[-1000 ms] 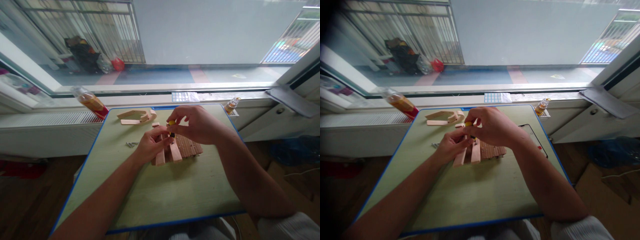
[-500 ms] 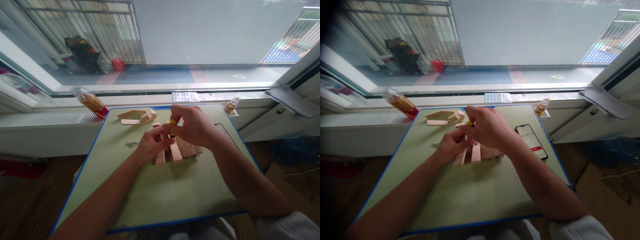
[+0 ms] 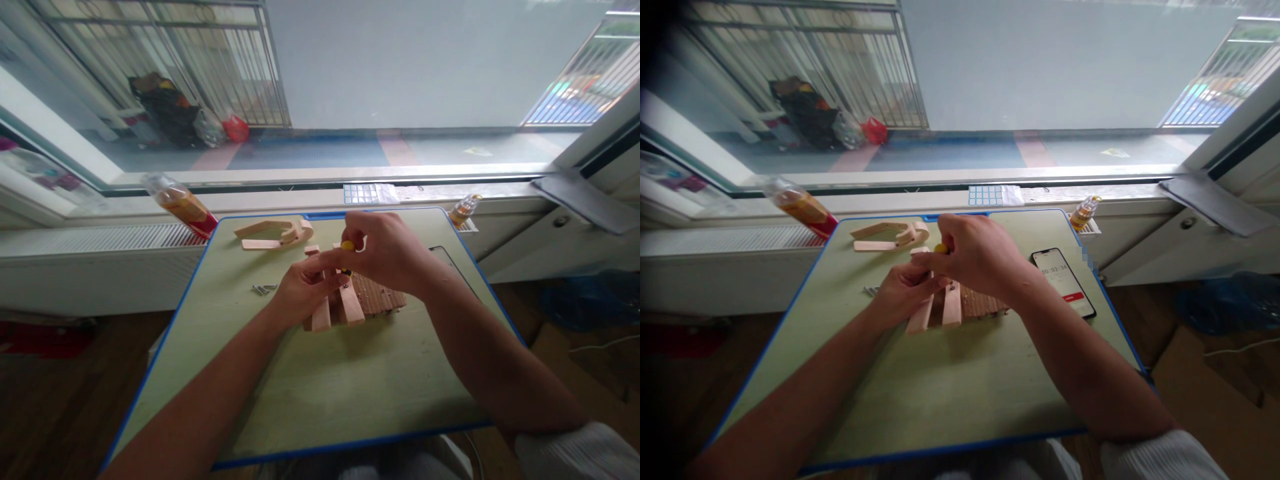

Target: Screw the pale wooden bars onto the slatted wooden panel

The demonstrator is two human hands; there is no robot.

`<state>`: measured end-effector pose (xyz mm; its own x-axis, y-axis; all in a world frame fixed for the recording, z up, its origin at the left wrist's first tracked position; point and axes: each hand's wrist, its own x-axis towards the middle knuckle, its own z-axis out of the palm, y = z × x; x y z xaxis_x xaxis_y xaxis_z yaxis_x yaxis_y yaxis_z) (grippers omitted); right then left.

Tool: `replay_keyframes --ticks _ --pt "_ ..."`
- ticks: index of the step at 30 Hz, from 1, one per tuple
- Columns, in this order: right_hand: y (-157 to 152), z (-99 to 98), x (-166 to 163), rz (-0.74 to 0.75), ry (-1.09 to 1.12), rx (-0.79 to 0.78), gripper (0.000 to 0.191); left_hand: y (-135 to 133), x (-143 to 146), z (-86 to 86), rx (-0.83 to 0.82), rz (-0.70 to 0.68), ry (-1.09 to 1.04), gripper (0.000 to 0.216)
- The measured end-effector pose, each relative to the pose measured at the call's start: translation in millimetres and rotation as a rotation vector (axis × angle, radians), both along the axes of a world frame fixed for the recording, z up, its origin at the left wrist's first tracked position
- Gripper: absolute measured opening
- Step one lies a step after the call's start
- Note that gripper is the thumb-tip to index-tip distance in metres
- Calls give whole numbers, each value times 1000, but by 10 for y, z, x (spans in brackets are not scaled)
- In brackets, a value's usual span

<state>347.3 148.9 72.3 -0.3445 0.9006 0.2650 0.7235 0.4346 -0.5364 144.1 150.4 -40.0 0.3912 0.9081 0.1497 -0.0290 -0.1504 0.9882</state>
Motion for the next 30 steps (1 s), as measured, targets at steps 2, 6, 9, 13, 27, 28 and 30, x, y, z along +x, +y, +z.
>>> replay_keyframes --ticks 2,6,9,13,27,28,30 --pt "2 33 63 29 17 -13 33 3 -5 33 36 7 26 34" --pt "7 88 171 218 90 -66 27 -5 -6 126 93 13 80 28" --pt "11 100 185 279 83 -63 22 -9 -5 150 96 14 67 26" --pt "10 93 150 264 72 -43 17 -8 -9 130 107 4 71 27" --pt "-18 26 46 87 68 -29 21 9 -40 -8 34 -1 42 38" --pt "-20 29 41 84 59 -20 22 9 -36 -16 20 -2 28 37" --pt "-25 33 30 79 35 0 23 6 -27 -19 -3 -2 5 38"
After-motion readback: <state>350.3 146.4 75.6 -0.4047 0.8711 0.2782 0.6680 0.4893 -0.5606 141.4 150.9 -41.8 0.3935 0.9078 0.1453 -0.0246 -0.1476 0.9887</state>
